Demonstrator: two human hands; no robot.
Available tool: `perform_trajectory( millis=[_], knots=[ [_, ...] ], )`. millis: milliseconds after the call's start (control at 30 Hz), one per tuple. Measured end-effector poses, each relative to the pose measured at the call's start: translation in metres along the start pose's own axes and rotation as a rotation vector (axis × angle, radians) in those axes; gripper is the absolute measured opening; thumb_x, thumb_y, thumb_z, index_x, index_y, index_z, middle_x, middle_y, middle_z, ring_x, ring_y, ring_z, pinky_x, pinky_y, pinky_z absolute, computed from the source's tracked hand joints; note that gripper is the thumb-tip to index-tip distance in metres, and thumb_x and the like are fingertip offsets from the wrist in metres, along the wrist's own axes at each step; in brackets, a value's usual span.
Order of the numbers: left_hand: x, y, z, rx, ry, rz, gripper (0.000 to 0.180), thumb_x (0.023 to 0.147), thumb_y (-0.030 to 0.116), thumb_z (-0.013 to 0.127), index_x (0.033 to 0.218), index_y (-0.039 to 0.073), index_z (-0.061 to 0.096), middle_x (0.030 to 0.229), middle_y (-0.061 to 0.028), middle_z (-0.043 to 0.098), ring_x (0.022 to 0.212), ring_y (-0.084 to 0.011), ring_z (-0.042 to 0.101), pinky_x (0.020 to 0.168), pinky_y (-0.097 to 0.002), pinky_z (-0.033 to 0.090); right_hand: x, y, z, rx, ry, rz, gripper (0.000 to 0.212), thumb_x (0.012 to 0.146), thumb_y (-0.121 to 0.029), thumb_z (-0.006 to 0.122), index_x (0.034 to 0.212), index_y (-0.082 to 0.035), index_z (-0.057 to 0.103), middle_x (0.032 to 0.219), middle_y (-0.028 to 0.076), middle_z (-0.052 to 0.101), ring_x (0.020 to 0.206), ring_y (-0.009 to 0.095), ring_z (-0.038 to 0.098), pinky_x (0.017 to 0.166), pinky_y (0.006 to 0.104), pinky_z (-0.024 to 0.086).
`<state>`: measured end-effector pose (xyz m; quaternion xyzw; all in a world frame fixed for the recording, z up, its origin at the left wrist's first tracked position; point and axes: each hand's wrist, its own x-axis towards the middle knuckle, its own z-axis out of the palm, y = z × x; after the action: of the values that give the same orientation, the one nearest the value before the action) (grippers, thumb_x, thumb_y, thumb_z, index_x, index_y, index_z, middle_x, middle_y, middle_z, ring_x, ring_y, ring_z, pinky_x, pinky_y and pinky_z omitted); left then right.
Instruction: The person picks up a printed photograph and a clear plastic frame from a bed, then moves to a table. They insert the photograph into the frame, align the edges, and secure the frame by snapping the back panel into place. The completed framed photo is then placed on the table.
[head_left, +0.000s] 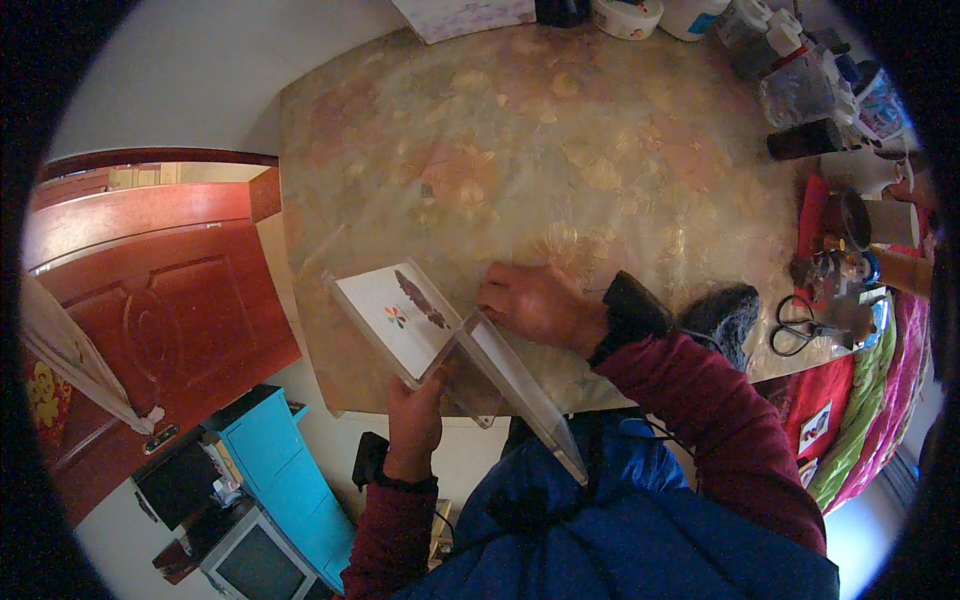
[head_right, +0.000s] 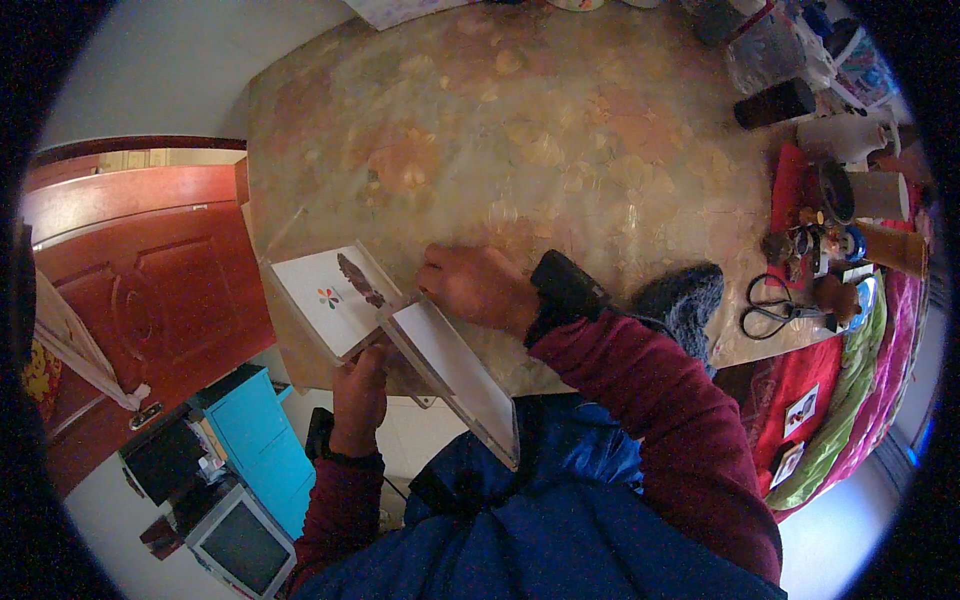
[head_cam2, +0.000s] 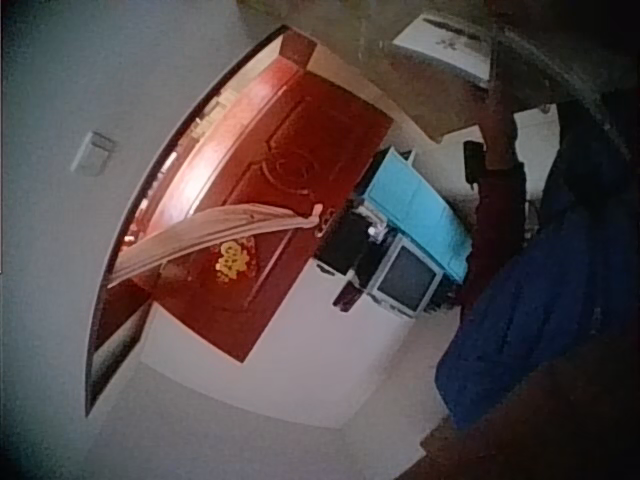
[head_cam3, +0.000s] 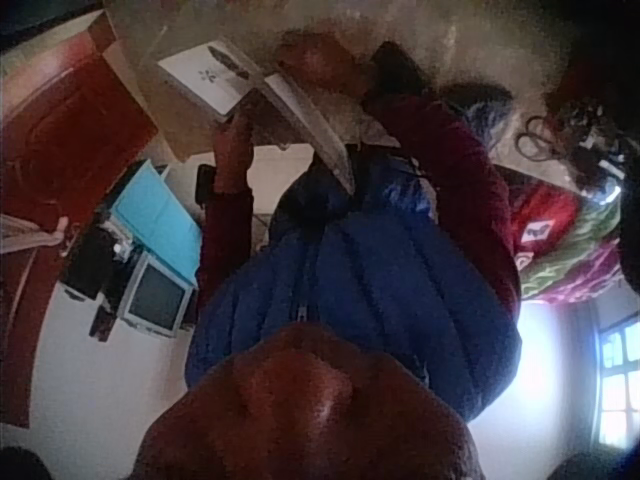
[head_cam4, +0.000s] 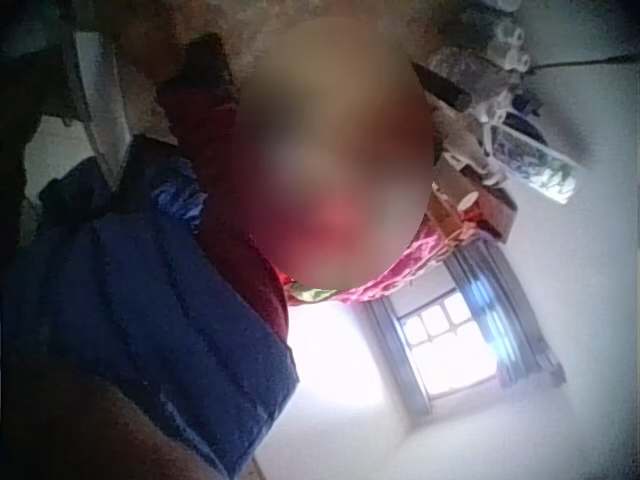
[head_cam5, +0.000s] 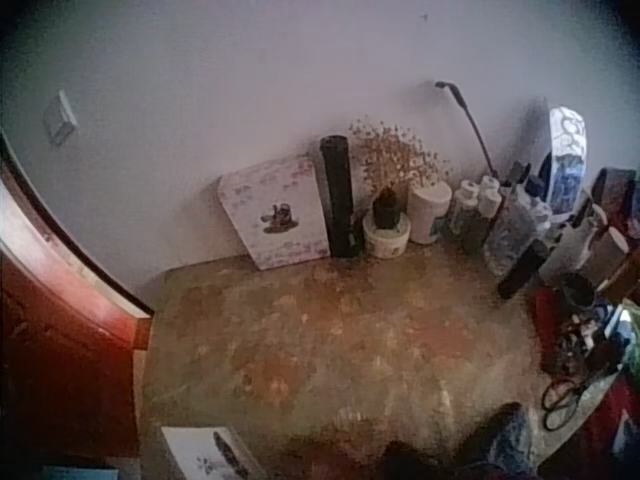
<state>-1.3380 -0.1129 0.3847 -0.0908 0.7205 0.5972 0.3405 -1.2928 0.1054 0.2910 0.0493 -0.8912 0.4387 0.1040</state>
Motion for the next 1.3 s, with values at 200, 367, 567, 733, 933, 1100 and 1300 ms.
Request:
perform_trajectory(
  millis=[200, 367, 567, 733, 933, 1100, 1300],
  knots=[
    [-0.0002, -0.0002, -0.0023, 0.050, 0.009, -0.012, 0.031, 0.090, 0.011, 0.066, 0.117, -0.005, 0.064, 0.112, -0.0112, 0.069, 0.102, -0.0214, 0.066, 0.092, -0.0355, 0.050, 0.0019, -0.0004, -0.0003, -0.019, -0.025, 0.003, 0.009, 0.085, -0.017, 0.058, 0.084, -0.009, 0.062, 0.086, 0.012, 0.056, 0.080, 0.033, 0.065, 0.065, 0.0451, 0.054],
    [0.0003, -0.0021, -0.0046, 0.067, -0.015, 0.013, 0.029, 0.092, 0.011, 0.064, 0.116, -0.005, 0.065, 0.112, -0.0115, 0.070, 0.102, -0.0209, 0.066, 0.092, -0.0356, 0.050, 0.0021, -0.0024, -0.0007, -0.022, -0.029, 0.032, 0.009, 0.084, -0.017, 0.059, 0.083, -0.009, 0.062, 0.086, 0.010, 0.057, 0.080, 0.031, 0.066, 0.064, 0.0444, 0.054],
    [0.0000, -0.0010, -0.0036, 0.062, -0.026, 0.010, 0.031, 0.091, 0.010, 0.062, 0.118, -0.005, 0.064, 0.113, -0.0108, 0.069, 0.102, -0.0207, 0.066, 0.092, -0.0351, 0.050, 0.0014, 0.0001, 0.0028, -0.049, 0.021, 0.030, 0.007, 0.084, -0.018, 0.063, 0.084, -0.011, 0.063, 0.086, 0.007, 0.058, 0.076, 0.029, 0.065, 0.061, 0.0418, 0.054],
    [-0.0009, 0.0047, -0.0033, 0.152, -0.008, -0.039, 0.033, 0.090, 0.008, 0.062, 0.121, -0.004, 0.062, 0.115, -0.0104, 0.068, 0.104, -0.0209, 0.065, 0.093, -0.0349, 0.050, -0.0006, 0.0020, 0.0029, -0.037, 0.025, 0.028, 0.007, 0.085, -0.019, 0.065, 0.084, -0.012, 0.064, 0.086, 0.007, 0.059, 0.076, 0.028, 0.064, 0.062, 0.0403, 0.055],
    [-0.0002, 0.0017, 0.0009, 0.028, -0.039, 0.038, 0.034, 0.090, 0.008, 0.062, 0.122, -0.004, 0.061, 0.117, -0.0110, 0.067, 0.106, -0.0219, 0.064, 0.094, -0.0358, 0.050, 0.0000, -0.0002, 0.0014, -0.024, 0.007, 0.040, 0.006, 0.084, -0.018, 0.064, 0.083, -0.013, 0.066, 0.087, 0.007, 0.059, 0.078, 0.028, 0.065, 0.063, 0.0410, 0.055],
    [0.0007, 0.0009, -0.0024, 0.040, -0.034, -0.008, 0.035, 0.091, 0.010, 0.065, 0.123, -0.004, 0.061, 0.118, -0.0112, 0.067, 0.106, -0.0217, 0.064, 0.094, -0.0353, 0.050, 0.0011, -0.0016, 0.0002, -0.026, 0.011, 0.029, 0.007, 0.081, -0.017, 0.061, 0.081, -0.011, 0.065, 0.087, 0.007, 0.058, 0.081, 0.028, 0.066, 0.063, 0.0419, 0.055],
    [0.0018, -0.0010, -0.0039, 0.065, -0.032, 0.013, 0.036, 0.091, 0.011, 0.065, 0.124, -0.003, 0.061, 0.118, -0.0103, 0.067, 0.105, -0.0209, 0.064, 0.092, -0.0351, 0.050, 0.0016, -0.0043, -0.0018, -0.069, 0.016, 0.039, 0.007, 0.083, -0.016, 0.060, 0.082, -0.011, 0.065, 0.088, 0.008, 0.058, 0.080, 0.029, 0.066, 0.062, 0.0416, 0.055]
  ],
)
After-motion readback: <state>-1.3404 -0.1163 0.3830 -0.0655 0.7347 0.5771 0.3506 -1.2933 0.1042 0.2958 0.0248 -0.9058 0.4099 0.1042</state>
